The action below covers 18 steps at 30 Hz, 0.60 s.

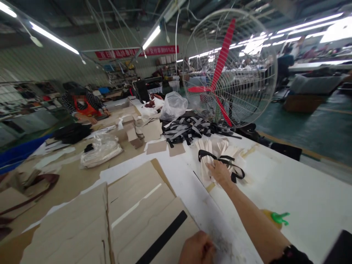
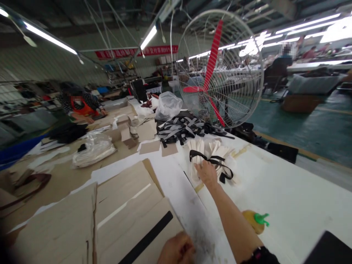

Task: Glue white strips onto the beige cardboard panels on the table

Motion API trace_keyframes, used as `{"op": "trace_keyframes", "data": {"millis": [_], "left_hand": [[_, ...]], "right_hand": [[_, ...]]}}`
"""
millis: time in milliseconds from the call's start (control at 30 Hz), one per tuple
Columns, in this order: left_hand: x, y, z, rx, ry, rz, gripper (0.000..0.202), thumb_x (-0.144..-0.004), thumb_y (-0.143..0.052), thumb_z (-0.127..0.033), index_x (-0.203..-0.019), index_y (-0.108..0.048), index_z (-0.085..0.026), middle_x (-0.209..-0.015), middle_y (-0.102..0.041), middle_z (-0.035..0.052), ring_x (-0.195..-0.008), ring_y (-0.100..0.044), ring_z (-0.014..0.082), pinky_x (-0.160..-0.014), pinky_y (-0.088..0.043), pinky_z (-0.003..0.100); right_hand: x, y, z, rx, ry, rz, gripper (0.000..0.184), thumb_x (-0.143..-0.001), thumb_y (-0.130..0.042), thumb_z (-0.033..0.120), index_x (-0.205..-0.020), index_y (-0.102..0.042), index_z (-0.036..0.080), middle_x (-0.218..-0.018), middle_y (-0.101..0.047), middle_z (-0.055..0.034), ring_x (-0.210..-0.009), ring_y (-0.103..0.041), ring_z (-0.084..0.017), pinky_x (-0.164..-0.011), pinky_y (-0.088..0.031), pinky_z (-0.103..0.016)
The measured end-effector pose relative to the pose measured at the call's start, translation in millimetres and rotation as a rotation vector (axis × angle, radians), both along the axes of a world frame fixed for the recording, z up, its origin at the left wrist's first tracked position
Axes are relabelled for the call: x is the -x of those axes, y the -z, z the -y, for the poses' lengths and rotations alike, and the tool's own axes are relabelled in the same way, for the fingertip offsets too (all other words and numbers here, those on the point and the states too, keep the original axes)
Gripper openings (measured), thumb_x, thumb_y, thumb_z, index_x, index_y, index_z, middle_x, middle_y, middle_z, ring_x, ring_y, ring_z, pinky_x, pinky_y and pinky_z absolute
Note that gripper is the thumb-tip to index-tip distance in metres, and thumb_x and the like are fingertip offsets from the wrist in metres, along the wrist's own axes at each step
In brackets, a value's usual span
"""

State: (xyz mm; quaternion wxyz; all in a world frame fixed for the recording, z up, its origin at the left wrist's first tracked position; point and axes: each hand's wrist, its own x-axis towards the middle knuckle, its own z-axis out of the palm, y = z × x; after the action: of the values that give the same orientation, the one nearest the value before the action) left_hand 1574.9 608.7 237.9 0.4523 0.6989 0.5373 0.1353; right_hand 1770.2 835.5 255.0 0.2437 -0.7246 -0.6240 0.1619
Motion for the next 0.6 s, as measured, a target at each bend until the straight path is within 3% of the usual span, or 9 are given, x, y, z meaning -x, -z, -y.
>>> {"op": "trace_keyframes", "data": {"millis": [133,233,333,467,600], "left_hand": [[-21.2,4.4,-57.0,-0.186,-0.044,0.014,0.01,-0.086,-0.053,-0.018,-0.088,-0.062,-0.019,-0.087,-0.065,0.003,-0.085,-0.061,0.017,-0.082,-0.049,0.03],[-32.3,3.1,-98.7,-0.346,-0.04,0.001,0.018,-0.084,-0.051,-0.015,-0.099,-0.061,-0.018,-0.104,-0.064,0.0068,-0.103,-0.058,0.0203,-0.096,-0.048,0.035],[-45.6,-0.1,-139.8,-0.459,-0.033,-0.026,0.037,-0.084,-0.051,-0.014,-0.121,-0.058,-0.018,-0.129,-0.056,0.0098,-0.123,-0.05,0.0227,-0.112,-0.041,0.04],[-66.2,-0.2,-185.4,-0.54,0.006,-0.138,0.054,-0.086,-0.052,-0.014,-0.14,-0.049,-0.016,-0.151,-0.042,0.0123,-0.142,-0.035,0.0279,-0.124,-0.028,0.047],[-80.2,10.1,-212.5,-0.531,0.037,-0.177,0.051,-0.087,-0.053,-0.015,-0.139,-0.05,-0.015,-0.156,-0.04,0.0117,-0.146,-0.034,0.0265,-0.124,-0.03,0.046]], "right_hand": [[-5.0,0.8,-13.6,0.098,-0.033,0.058,0.039,-0.096,-0.047,0.045,-0.102,-0.067,0.012,-0.108,-0.068,-0.0218,-0.101,-0.065,-0.031,-0.086,-0.044,-0.039],[-14.4,-2.1,-18.0,0.14,-0.082,0.096,0.035,-0.1,-0.037,0.032,-0.097,-0.067,0.015,-0.1,-0.071,-0.0167,-0.097,-0.068,-0.026,-0.083,-0.044,-0.034],[-19.4,-4.1,-22.1,0.168,-0.089,0.149,0.034,-0.1,-0.033,0.024,-0.105,-0.065,0.012,-0.1,-0.072,-0.0178,-0.098,-0.069,-0.026,-0.083,-0.045,-0.034],[-19.2,-3.6,-26.3,0.194,-0.125,0.218,0.031,-0.095,-0.041,0.018,-0.12,-0.057,0.009,-0.105,-0.072,-0.019,-0.1,-0.07,-0.027,-0.082,-0.048,-0.033],[-18.0,-8.0,-24.8,0.211,-0.189,0.292,0.029,-0.093,-0.043,0.011,-0.119,-0.056,0.009,-0.104,-0.072,-0.0172,-0.099,-0.071,-0.026,-0.081,-0.05,-0.031]]}}
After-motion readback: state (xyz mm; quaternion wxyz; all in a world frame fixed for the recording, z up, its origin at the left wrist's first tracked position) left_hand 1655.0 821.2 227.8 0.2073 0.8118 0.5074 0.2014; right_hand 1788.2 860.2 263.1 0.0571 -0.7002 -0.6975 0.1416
